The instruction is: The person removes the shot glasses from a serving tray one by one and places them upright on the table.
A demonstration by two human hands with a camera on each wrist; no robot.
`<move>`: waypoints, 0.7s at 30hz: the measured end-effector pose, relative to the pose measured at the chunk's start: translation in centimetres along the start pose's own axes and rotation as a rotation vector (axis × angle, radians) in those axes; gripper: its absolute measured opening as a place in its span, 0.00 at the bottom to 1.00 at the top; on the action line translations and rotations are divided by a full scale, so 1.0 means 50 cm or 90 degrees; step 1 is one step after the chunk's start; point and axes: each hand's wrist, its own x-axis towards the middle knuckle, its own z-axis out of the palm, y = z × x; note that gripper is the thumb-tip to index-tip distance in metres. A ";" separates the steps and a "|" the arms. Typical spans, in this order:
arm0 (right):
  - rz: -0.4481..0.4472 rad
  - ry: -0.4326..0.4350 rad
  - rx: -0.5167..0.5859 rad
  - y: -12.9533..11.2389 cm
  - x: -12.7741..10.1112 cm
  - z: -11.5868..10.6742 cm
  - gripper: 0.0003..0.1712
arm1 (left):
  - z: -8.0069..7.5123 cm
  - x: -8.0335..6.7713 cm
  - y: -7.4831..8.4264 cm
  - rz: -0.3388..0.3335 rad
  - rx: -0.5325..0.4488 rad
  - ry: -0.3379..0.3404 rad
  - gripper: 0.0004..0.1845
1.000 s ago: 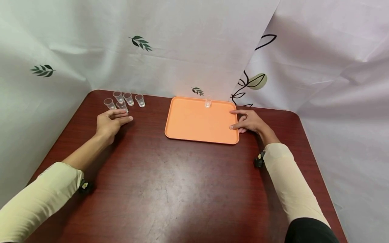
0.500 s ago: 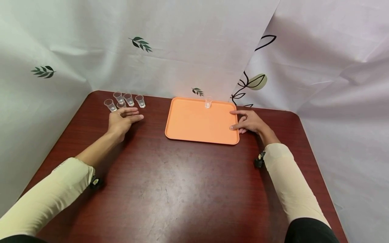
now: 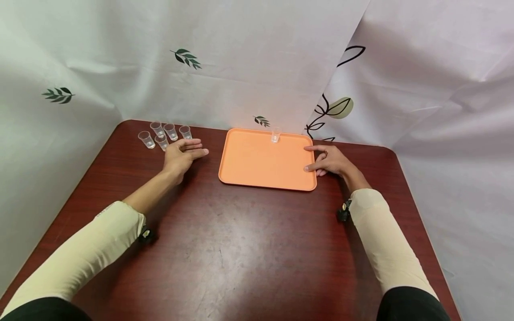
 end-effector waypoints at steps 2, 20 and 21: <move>0.000 0.004 0.000 0.001 -0.001 0.000 0.50 | 0.008 0.000 0.003 0.006 -0.001 -0.008 0.32; 0.000 -0.001 0.002 -0.012 -0.009 0.002 0.51 | 0.106 0.038 0.014 0.051 -0.038 -0.017 0.31; 0.001 0.001 0.002 -0.011 -0.009 0.002 0.51 | 0.113 0.042 0.015 0.053 -0.042 -0.020 0.30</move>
